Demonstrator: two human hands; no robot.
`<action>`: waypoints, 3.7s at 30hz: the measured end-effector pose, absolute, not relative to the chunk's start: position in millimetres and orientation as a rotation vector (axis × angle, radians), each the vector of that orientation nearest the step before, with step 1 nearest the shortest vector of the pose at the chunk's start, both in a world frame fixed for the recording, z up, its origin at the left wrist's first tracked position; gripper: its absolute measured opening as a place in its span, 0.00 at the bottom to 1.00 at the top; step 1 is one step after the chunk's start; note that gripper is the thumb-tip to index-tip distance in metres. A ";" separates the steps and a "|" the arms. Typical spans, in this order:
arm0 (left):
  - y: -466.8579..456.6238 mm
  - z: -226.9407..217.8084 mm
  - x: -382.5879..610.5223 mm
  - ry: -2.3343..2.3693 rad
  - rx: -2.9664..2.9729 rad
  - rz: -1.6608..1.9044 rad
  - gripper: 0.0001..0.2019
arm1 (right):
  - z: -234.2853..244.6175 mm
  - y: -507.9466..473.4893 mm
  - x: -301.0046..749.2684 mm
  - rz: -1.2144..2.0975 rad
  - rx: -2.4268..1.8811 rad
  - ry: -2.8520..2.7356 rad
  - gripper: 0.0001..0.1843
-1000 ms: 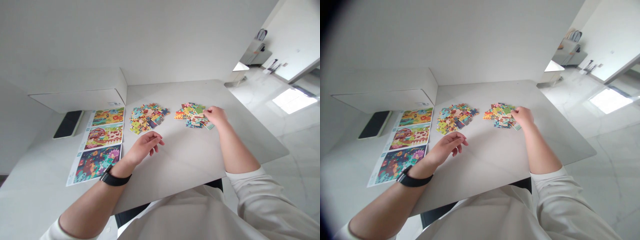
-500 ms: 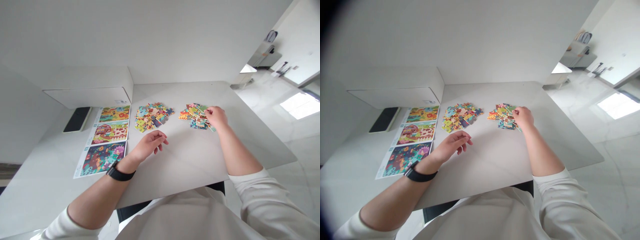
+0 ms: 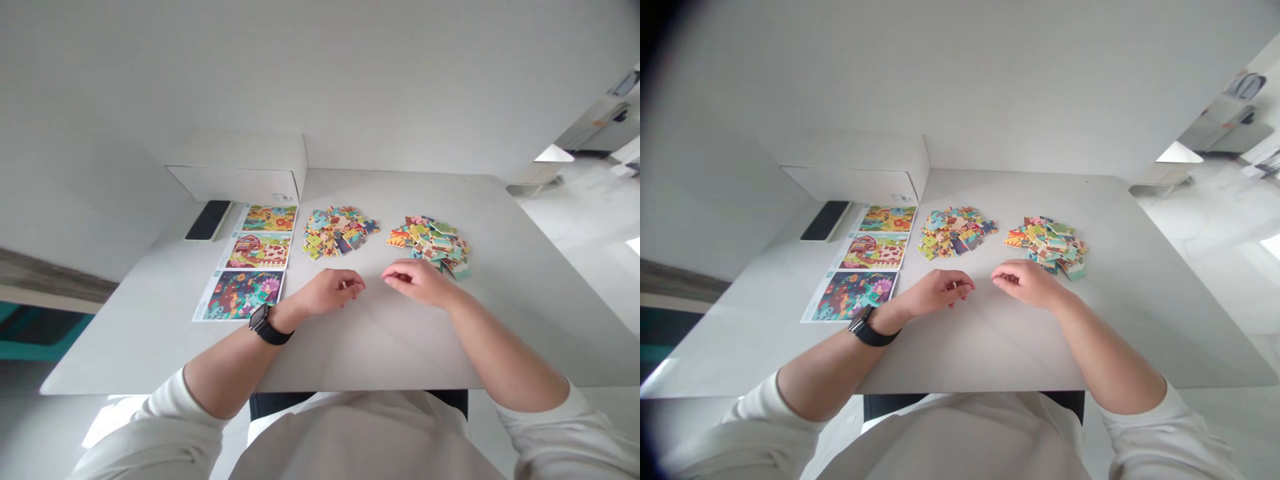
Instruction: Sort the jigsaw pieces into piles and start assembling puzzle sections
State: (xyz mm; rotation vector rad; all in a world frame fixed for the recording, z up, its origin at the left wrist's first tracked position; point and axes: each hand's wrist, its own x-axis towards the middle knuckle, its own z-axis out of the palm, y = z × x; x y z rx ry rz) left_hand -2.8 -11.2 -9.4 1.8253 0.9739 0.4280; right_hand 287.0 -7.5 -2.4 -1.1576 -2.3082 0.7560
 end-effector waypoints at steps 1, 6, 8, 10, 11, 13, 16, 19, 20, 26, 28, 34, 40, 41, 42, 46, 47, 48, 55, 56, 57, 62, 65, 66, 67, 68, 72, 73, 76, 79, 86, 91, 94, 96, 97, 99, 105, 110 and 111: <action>-11.5 -7.7 -3.4 0.991 1.899 0.432 0.14 | -5.6 -11.0 280.2 0.846 -1.137 -2.367 0.11; -12.3 -7.2 -4.1 1.089 2.195 0.458 0.11 | -23.4 -14.4 266.2 1.041 -1.208 -2.429 0.14; -12.7 -10.0 -4.3 1.098 2.257 0.477 0.12 | -26.8 -13.1 266.0 1.046 -1.225 -2.414 0.16; -13.5 -12.2 -4.6 1.094 2.303 0.500 0.12 | -27.3 -12.4 266.3 1.057 -1.223 -2.407 0.15; -14.3 -12.4 -4.7 1.072 2.327 0.508 0.11 | -26.8 -12.4 266.3 1.059 -1.221 -2.407 0.15; -16.7 -10.6 -4.5 0.948 2.376 0.509 0.11 | -25.5 -12.6 266.5 1.050 -1.211 -2.416 0.15; -21.6 -4.2 -3.7 0.705 2.401 0.501 0.12 | -24.4 -12.3 267.0 1.035 -1.180 -2.422 0.16; -24.9 -0.5 -3.0 0.632 2.405 0.478 0.12 | -24.8 -11.3 267.8 1.042 -1.159 -2.409 0.16; -25.3 -0.7 -2.8 0.630 2.410 0.462 0.11 | -25.2 -10.9 268.1 1.045 -1.159 -2.403 0.16; -22.0 -9.2 -2.5 0.678 2.435 0.487 0.08 | -26.9 -9.8 269.3 1.077 -1.171 -2.379 0.15; -17.6 -10.6 -4.9 0.782 2.450 0.581 0.08 | -26.8 -9.8 270.2 1.100 -1.194 -2.372 0.15; 3.2 -8.5 -21.5 1.276 2.319 0.834 0.06 | -25.6 -9.3 272.7 1.137 -1.254 -2.380 0.17; 11.4 -7.4 -27.7 1.567 2.433 0.867 0.11 | -24.1 -8.7 273.4 1.149 -1.267 -2.399 0.17; 13.0 -9.0 -27.8 1.637 2.462 0.858 0.13 | -24.1 -8.7 273.5 1.152 -1.271 -2.397 0.17; 15.1 -11.4 -28.1 1.714 2.476 0.841 0.15 | -24.2 -8.6 273.6 1.159 -1.270 -2.393 0.17; 26.6 -25.9 -30.7 1.901 2.433 0.700 0.21 | -25.2 -8.2 274.0 1.176 -1.246 -2.370 0.17; 29.2 -29.2 -31.4 1.912 2.421 0.666 0.22 | -25.3 -8.2 274.0 1.174 -1.244 -2.368 0.17; 31.3 -31.9 -32.1 1.915 2.412 0.641 0.22 | -25.4 -8.2 274.0 1.171 -1.245 -2.365 0.16; 34.7 -33.6 -33.0 1.908 2.377 0.555 0.28 | -26.5 -8.2 274.4 1.190 -1.250 -2.357 0.17; 34.9 -33.3 -32.9 1.909 2.376 0.546 0.28 | -26.9 -8.0 274.6 1.191 -1.247 -2.359 0.17; 35.2 -33.3 -32.8 1.909 2.377 0.539 0.29 | -27.3 -7.9 274.7 1.191 -1.245 -2.360 0.17; 36.7 -32.6 -33.3 1.880 2.400 0.557 0.28 | -28.5 -7.0 275.2 1.189 -1.248 -2.362 0.17; 36.0 -28.6 -34.2 1.856 2.426 0.617 0.30 | -28.1 -6.6 275.3 1.198 -1.254 -2.360 0.17; 35.4 -26.8 -34.5 1.853 2.429 0.645 0.30 | -27.8 -6.6 275.3 1.200 -1.257 -2.359 0.17; 34.7 -25.2 -34.7 1.850 2.429 0.675 0.31 | -27.5 -6.7 275.2 1.201 -1.261 -2.359 0.17; 33.9 -24.0 -34.8 1.846 2.428 0.702 0.31 | -27.1 -6.8 275.0 1.200 -1.265 -2.359 0.17; 32.1 -25.1 -33.6 1.787 2.454 0.726 0.29 | -25.7 -7.2 273.7 1.194 -1.265 -2.358 0.17; 32.2 -26.6 -33.1 1.767 2.462 0.705 0.29 | -25.4 -7.2 273.5 1.191 -1.264 -2.360 0.17; 33.4 -31.2 -32.3 1.700 2.487 0.625 0.29 | -25.0 -6.7 273.6 1.191 -1.267 -2.363 0.17; 34.8 -33.7 -33.2 1.621 2.529 0.555 0.27 | -25.7 -6.3 274.5 1.212 -1.275 -2.352 0.18; 31.6 -33.9 -34.3 1.616 2.561 0.575 0.24 | -21.7 -7.1 275.4 1.264 -1.198 -2.275 0.17; 29.9 -33.0 -35.2 1.533 2.588 0.662 0.22 | -6.2 11.9 314.5 0.805 -1.418 -1.970 0.15; 25.4 -29.5 -32.3 1.339 2.611 0.758 0.20 | 1.6 27.3 357.9 0.330 -1.701 -1.661 0.15; 20.0 -26.6 -28.8 1.182 2.619 0.775 0.18 | 3.4 34.6 382.4 0.128 -1.924 -1.565 0.14; 17.0 -25.4 -26.9 1.108 2.622 0.765 0.18 | 3.1 37.0 391.0 0.086 -2.032 -1.540 0.14; 11.2 -24.3 -23.4 0.976 2.631 0.729 0.18 | 0.8 39.8 400.0 0.064 -2.195 -1.532 0.17; 2.6 -26.9 -17.8 0.783 2.655 0.636 0.15 | -9.6 42.9 397.9 0.139 -2.283 -1.638 0.24; 1.5 -26.4 -17.0 0.789 2.630 0.624 0.14 | -16.9 48.8 410.0 0.227 -2.277 -1.592 0.20; 1.5 -26.4 -16.9 0.786 2.630 0.624 0.14 | -17.9 50.1 412.3 0.239 -2.276 -1.583 0.20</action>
